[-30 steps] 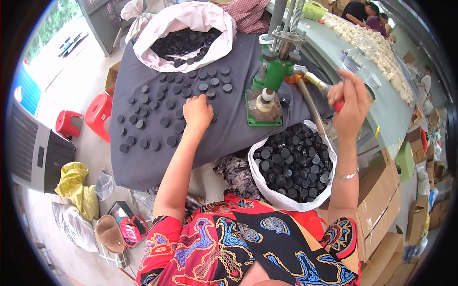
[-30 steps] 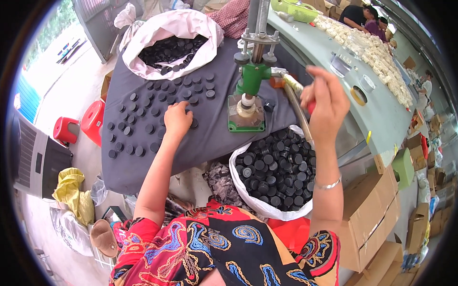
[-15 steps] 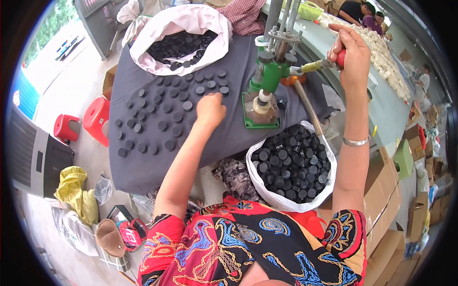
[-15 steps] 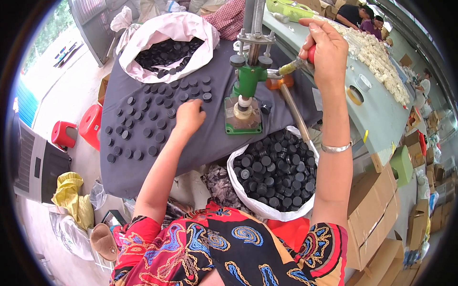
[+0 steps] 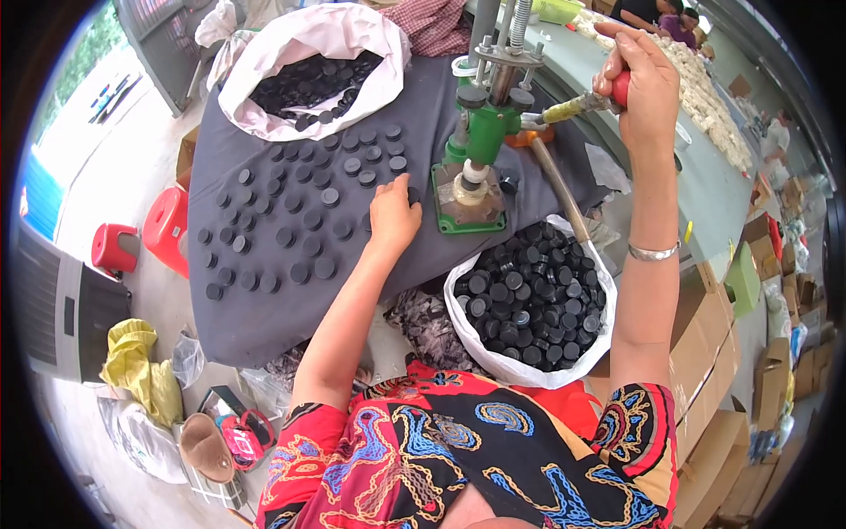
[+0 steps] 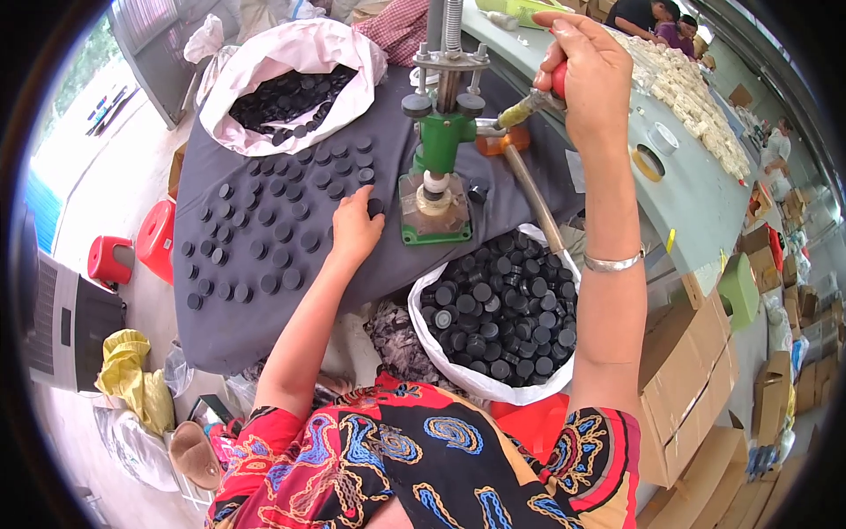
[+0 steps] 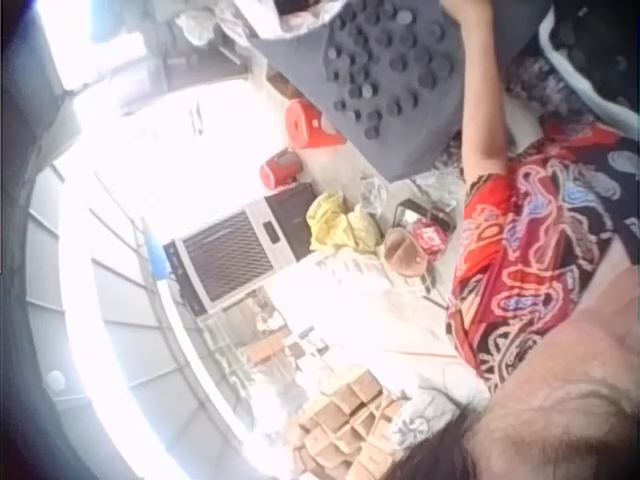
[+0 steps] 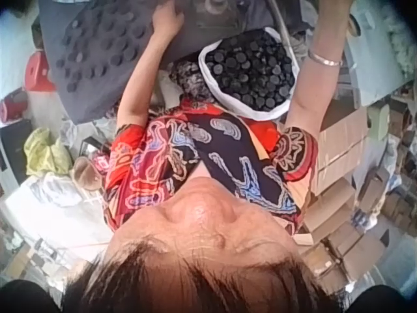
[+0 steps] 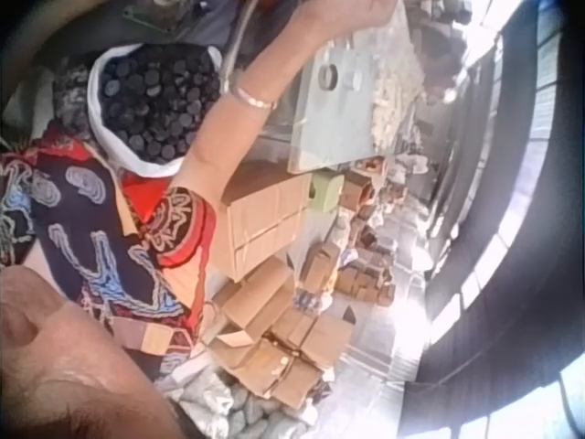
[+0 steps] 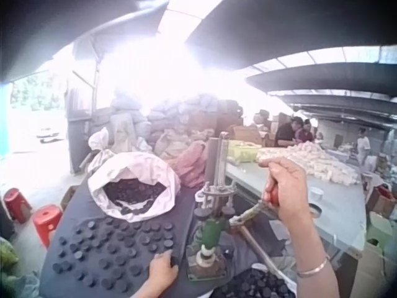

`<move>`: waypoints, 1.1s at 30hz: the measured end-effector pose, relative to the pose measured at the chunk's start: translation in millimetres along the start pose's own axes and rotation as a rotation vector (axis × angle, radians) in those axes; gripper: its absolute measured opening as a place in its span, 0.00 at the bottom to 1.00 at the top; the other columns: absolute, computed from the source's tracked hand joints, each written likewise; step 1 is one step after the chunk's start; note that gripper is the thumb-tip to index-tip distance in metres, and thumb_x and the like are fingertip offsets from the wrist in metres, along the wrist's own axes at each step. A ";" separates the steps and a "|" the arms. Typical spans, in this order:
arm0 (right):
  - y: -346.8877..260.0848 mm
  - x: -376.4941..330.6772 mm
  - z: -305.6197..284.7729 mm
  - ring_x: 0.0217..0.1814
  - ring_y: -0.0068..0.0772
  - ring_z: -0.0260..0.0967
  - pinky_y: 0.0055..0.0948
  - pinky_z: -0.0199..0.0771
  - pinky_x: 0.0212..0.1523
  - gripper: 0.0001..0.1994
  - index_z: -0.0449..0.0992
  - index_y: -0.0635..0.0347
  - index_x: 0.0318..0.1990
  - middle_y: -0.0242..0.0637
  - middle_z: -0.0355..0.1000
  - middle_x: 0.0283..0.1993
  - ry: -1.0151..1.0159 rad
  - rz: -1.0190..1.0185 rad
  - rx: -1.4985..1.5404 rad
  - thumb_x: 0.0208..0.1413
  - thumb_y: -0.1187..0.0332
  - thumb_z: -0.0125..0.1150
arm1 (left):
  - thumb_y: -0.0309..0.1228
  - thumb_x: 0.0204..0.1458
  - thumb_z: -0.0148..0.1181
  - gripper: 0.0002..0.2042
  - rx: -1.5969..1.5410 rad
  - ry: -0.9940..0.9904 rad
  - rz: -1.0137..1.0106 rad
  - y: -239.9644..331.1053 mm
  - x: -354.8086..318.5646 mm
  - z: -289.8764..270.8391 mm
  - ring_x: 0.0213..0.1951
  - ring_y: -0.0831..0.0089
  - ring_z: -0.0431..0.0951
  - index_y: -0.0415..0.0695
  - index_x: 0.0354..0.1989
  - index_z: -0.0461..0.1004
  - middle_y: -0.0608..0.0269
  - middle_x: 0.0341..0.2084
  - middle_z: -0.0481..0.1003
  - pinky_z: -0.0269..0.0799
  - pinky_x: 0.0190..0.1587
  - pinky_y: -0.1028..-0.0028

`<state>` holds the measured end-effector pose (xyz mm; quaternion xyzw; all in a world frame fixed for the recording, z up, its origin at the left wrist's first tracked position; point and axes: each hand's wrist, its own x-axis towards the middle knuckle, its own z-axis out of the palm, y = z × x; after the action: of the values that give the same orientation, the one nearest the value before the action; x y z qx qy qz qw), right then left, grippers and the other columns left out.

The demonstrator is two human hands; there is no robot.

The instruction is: The person fits metal bearings into rubber caps by hand on a table, then presses each assembled cap using a manual press machine.

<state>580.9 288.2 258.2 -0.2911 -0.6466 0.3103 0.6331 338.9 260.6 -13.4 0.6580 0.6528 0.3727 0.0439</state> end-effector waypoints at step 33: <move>36.4 -117.1 -6.6 0.19 0.22 0.59 0.27 0.66 0.27 0.13 0.72 0.72 0.43 0.31 0.60 0.17 0.048 -0.249 0.032 0.64 0.71 0.42 | 0.26 0.38 0.67 0.42 -0.420 0.036 0.008 57.8 20.8 33.0 0.50 0.53 0.70 0.36 0.64 0.51 0.53 0.47 0.75 0.63 0.53 0.59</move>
<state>590.3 221.5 155.5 -0.2060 -0.6573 0.2324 0.6866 402.0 285.0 3.3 0.6302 0.5590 0.5123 0.1671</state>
